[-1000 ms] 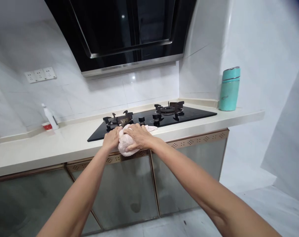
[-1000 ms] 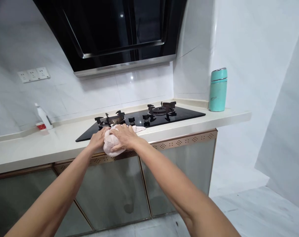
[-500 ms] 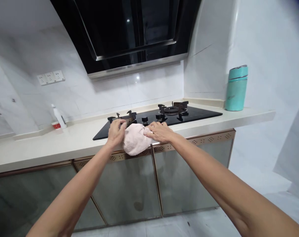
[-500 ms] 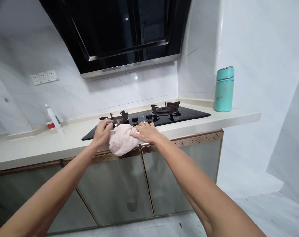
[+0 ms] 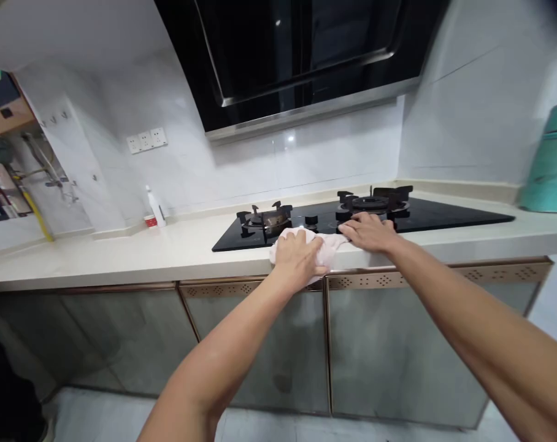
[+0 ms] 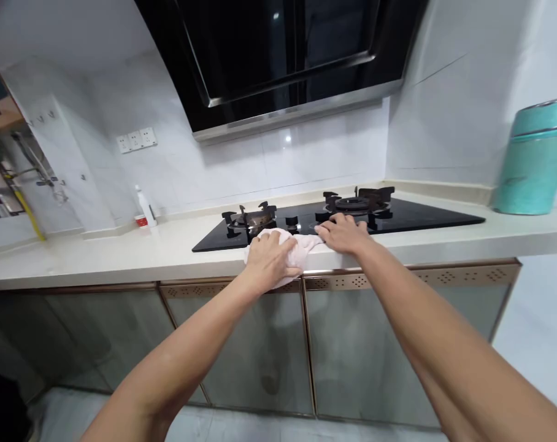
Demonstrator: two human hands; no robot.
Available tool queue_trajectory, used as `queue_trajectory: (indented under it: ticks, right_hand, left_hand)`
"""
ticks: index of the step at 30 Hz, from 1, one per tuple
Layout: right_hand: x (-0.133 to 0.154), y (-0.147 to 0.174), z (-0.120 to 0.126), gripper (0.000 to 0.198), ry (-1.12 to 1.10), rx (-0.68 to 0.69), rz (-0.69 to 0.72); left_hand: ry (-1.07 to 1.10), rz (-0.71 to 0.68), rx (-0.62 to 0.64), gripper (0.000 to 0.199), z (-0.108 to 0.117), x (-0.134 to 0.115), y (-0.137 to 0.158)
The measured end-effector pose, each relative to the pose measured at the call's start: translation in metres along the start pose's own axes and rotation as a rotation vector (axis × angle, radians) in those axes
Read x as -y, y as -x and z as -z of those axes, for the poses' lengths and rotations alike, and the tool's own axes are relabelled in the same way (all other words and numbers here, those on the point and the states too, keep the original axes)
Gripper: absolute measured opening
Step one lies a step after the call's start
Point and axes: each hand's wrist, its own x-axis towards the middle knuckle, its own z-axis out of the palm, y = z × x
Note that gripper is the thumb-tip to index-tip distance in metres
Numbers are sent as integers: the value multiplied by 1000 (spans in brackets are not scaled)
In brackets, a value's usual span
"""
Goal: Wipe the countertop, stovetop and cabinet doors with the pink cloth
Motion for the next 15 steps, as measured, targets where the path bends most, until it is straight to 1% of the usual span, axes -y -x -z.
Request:
queue_trajectory:
  ticks: [2, 4, 6, 7, 8, 10, 13, 15]
  right_hand:
    - [-3, -4, -3, 65, -5, 19, -32]
    - [-5, -6, -3, 67, 1, 38, -61]
    - [-6, -7, -3, 70, 16, 62, -67]
    - [-7, -7, -3, 72, 22, 71, -63]
    - [-7, -7, -3, 73, 25, 78, -55]
    - [-8, -7, -4, 75, 26, 88, -34]
    - [-8, -6, -5, 79, 29, 105, -31]
    - [-7, -4, -4, 81, 35, 116, -42]
  left_hand:
    - [13, -2, -35, 59, -5, 7, 7]
    - [23, -15, -57, 59, -10, 21, 18]
    - [24, -21, -68, 63, -13, 45, 33]
    - [21, -13, -68, 66, -15, 61, 43]
    - [14, 1, -61, 69, -15, 80, 54]
    - [-11, 47, -18, 75, -13, 125, 79]
    - [-73, 147, 138, 81, -2, 205, 124]
    - [-141, 250, 255, 87, 8, 257, 153]
